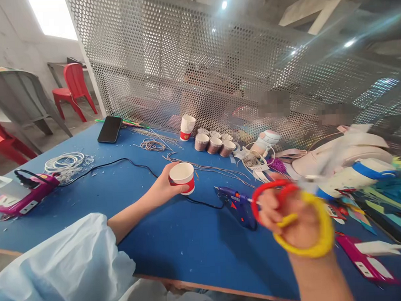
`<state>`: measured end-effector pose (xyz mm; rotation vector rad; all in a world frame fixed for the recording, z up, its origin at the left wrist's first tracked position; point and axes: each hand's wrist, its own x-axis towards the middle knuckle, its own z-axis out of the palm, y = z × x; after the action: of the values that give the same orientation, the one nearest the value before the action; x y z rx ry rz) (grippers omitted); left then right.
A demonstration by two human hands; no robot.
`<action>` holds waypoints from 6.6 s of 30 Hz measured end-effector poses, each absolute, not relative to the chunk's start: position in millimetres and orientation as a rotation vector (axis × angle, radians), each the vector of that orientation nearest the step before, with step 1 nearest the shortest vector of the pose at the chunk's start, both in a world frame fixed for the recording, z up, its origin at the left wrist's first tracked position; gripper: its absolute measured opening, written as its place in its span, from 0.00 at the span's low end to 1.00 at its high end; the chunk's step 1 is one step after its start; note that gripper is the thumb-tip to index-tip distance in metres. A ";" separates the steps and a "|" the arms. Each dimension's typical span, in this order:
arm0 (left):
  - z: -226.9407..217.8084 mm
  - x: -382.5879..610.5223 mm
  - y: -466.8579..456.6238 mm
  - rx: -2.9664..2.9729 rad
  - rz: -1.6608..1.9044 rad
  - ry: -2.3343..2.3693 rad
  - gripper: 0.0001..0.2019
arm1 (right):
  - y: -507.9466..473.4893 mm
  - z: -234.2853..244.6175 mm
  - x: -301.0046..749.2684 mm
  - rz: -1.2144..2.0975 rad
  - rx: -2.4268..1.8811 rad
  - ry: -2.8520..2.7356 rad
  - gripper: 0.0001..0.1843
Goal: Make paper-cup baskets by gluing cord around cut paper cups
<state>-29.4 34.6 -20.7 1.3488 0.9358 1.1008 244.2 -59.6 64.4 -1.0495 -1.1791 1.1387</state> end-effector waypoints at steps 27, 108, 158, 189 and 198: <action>-9.4 -45.7 30.4 1.199 0.942 1.066 0.21 | -43.8 -45.6 184.5 2.276 -0.522 -0.829 0.27; -9.6 -46.2 16.0 2.018 1.053 1.731 0.33 | -50.3 -3.1 174.0 1.445 -1.607 -1.550 0.15; -5.3 -44.0 15.8 1.896 1.014 1.705 0.30 | -54.0 -13.6 178.9 1.063 -1.611 -1.900 0.09; 19.6 -53.5 23.9 1.373 0.877 1.349 0.26 | -50.7 -15.7 178.7 1.627 -1.405 -1.395 0.25; 17.9 -58.5 25.8 1.540 0.820 1.423 0.26 | -52.1 3.9 185.1 1.642 -1.386 -1.507 0.16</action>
<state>-58.5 25.8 17.9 1.5403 1.4227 0.8197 185.1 -52.1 3.9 -1.3865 -1.5068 1.6425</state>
